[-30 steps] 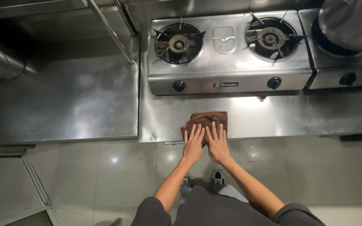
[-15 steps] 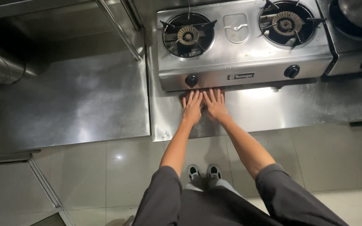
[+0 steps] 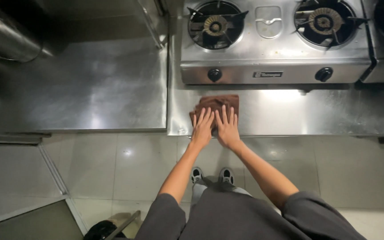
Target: Wiping down the surface and sides of a commercial gas stove and the adjacent stainless steel countertop with a brown cleaning cloth.
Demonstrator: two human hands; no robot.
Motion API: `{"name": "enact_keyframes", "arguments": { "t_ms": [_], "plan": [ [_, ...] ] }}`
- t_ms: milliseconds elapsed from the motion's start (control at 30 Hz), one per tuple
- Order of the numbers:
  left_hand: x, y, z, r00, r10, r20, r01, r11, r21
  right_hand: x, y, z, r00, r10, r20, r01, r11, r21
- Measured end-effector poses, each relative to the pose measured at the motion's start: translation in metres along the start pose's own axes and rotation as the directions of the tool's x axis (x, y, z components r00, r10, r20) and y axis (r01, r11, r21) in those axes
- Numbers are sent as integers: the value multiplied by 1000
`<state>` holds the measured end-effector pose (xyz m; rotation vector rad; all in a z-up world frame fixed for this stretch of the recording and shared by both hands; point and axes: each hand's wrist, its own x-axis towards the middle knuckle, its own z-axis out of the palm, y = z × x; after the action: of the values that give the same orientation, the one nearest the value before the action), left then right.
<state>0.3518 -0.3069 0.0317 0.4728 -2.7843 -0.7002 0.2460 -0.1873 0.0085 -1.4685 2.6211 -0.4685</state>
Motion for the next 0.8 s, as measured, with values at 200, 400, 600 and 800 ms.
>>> {"name": "enact_keyframes", "arguments": {
  "t_ms": [200,400,600,800],
  "plan": [
    [-42,-17,-32,998,14,62,-15,1000,6,-24,-55,4,1000,-6,-1,6,1000,-20],
    [-26,-69,-51,997,29,68,-29,999,-15,30,-83,7,999,15,47,-13,999,-36],
    [39,-130,-63,996,85,27,-85,996,13,113,-57,90,994,0,-105,-11,994,-105],
    [80,-168,-54,997,62,50,-64,997,35,163,-57,89,989,128,81,-127,992,-12]
  ]
}}
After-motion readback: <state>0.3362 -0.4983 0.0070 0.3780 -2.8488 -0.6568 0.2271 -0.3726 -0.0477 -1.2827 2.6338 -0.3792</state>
